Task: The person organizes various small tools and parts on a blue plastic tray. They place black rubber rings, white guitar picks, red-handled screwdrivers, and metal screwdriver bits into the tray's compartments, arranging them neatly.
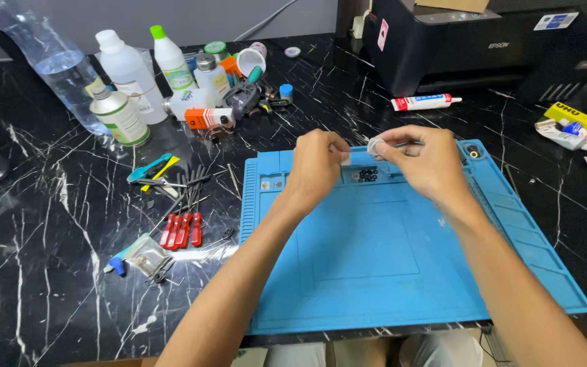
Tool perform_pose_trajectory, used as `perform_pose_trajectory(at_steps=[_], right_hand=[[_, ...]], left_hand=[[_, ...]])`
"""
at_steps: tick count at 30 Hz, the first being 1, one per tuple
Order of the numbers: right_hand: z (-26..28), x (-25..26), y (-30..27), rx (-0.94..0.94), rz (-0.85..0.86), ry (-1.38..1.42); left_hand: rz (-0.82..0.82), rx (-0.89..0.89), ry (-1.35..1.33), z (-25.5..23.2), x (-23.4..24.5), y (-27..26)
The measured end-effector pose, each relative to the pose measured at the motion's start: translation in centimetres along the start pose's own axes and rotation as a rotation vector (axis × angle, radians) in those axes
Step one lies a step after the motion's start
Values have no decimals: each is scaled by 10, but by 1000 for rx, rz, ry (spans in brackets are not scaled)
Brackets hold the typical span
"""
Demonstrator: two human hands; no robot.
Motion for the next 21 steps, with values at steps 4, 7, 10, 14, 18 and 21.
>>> perform_pose_trajectory(at_steps=[4,7,10,14,18,21], right_hand=[[-22,-9,32,32,76,-202],[-27,-15,43,41,96,-341],[-36,-12,47,39,111,-401],[-38,-9,47,19,132,-443],[-41,-14,51,61,147,-484],[-38,-19,49,23,158,-468]], left_hand=[[132,-72,240,10,-21,24],[182,-176,344,15,-23,31],[173,-304,508,17,-19,30],[37,-420,703,7,-9,22],[51,-370,729,12,-9,22],[71,-363,839,19,-7,16]])
Point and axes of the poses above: each hand's wrist, its own y-axis towards the middle knuckle, its own x-axis out of the back of the hand, z = x × y, the point moved 1 cm from there along y, towards the middle knuckle, and after that the axes turned 5 degrees about y, right-handed, at the moved point
